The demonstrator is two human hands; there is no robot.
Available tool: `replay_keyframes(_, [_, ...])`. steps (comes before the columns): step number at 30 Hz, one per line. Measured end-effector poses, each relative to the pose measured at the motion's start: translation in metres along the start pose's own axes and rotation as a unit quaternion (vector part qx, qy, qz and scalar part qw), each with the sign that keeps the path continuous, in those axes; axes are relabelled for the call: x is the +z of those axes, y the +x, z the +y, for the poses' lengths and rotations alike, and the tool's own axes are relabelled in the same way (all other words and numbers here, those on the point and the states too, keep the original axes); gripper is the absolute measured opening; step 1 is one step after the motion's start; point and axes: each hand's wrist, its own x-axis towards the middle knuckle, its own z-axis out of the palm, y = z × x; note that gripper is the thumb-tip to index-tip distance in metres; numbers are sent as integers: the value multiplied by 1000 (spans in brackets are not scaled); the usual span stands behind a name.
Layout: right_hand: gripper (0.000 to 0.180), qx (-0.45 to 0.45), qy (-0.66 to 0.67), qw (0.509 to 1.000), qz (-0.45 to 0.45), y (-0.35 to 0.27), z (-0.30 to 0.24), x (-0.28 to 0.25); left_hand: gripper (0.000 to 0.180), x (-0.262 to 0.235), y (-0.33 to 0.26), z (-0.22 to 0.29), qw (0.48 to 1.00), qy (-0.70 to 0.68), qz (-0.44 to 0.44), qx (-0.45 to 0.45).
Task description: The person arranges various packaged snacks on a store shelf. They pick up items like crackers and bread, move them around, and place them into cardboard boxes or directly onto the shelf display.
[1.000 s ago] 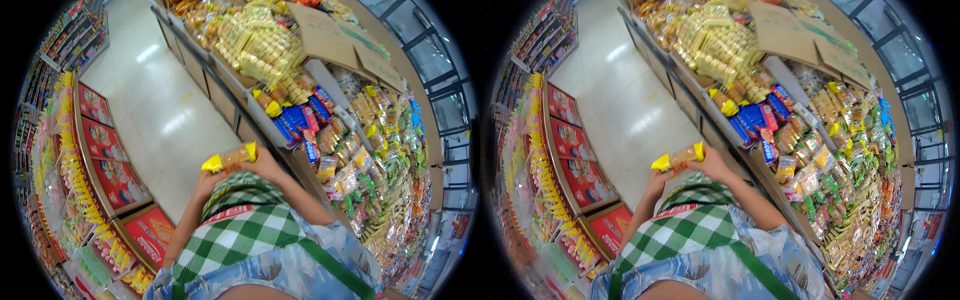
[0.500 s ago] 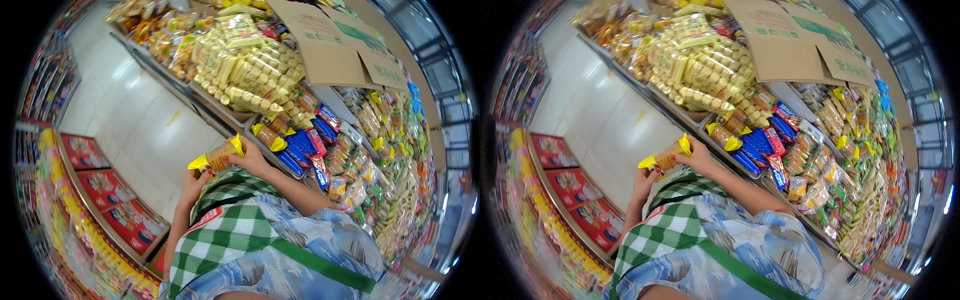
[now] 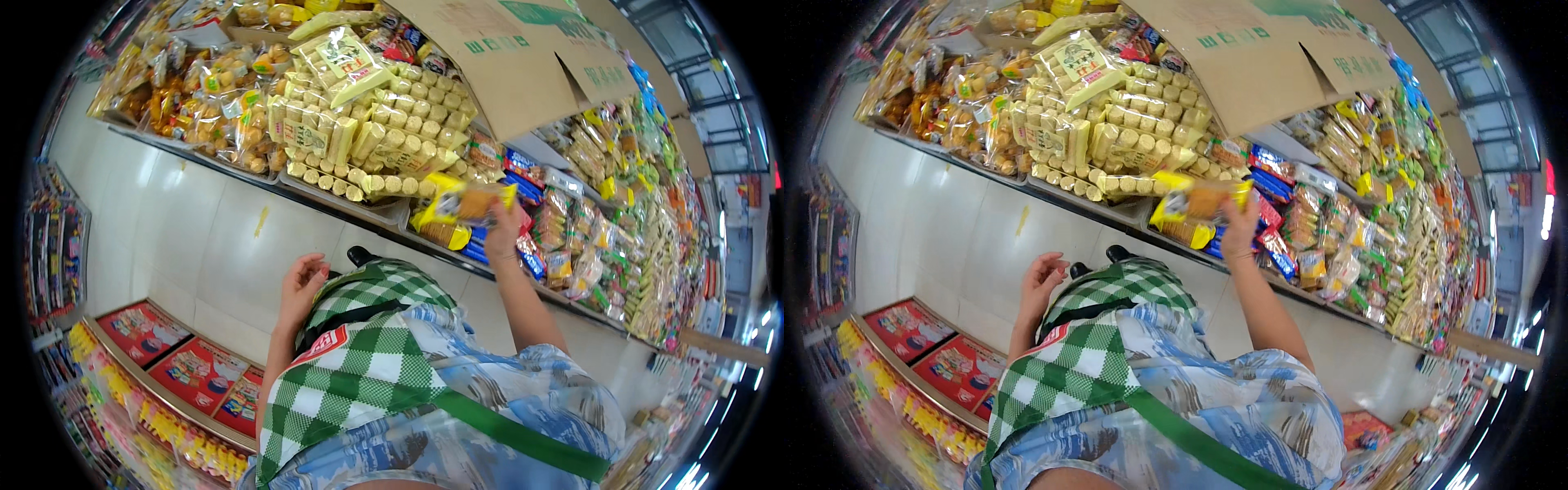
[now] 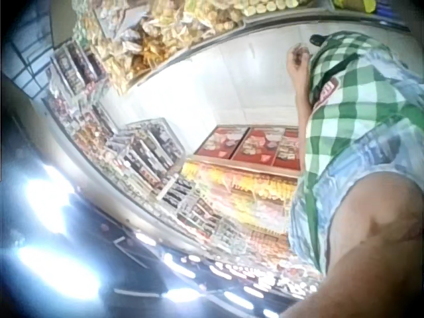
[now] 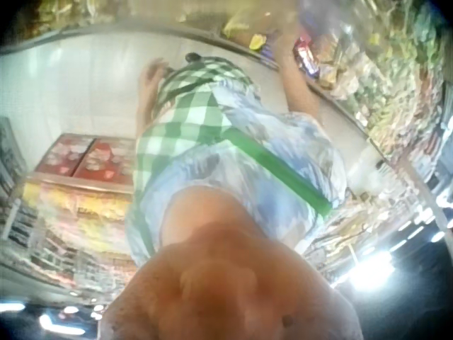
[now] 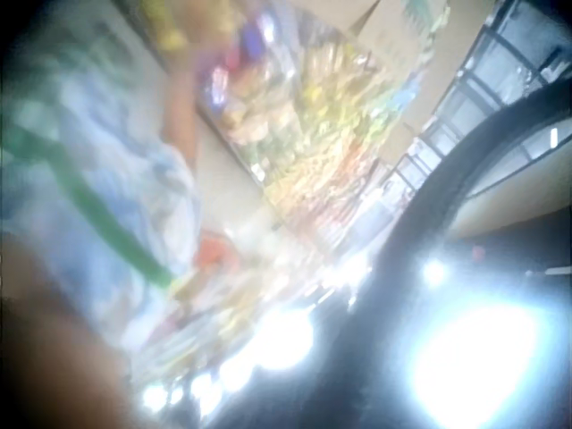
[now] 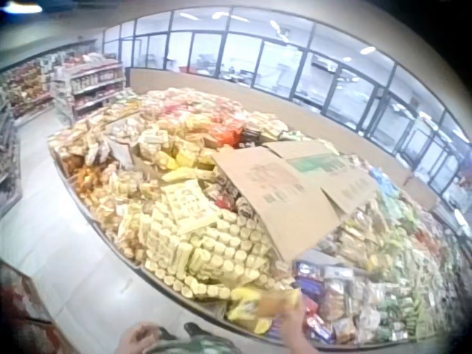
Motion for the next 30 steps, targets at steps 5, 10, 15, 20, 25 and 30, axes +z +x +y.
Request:
replay_keyframes(5, [36, 101, -13, 963, 251, 5, -16, -17, 30, -32, 22, 17, 998, 27, -48, -8])
replay_keyframes(10, [46, 230, -133, 958, 110, 0, 41, -18, 28, -67, 22, 25, 997, 39, -61, -5])
replay_keyframes(15, [53, 154, -372, 909, 108, 13, 65, -1, 28, -90, 9, 30, 997, 44, -51, -40])
replay_keyframes(20, [55, -37, -526, 831, 178, 7, 81, -11, 29, -104, 7, 27, 997, 55, -44, -40])
replay_keyframes(25, [40, -37, -534, 832, 147, 13, 59, -1, 29, -106, 4, 25, 998, 43, -31, -38])
replay_keyframes(30, [38, -110, -550, 813, 159, 43, 40, 14, 29, -95, 7, 24, 997, 47, -38, -41])
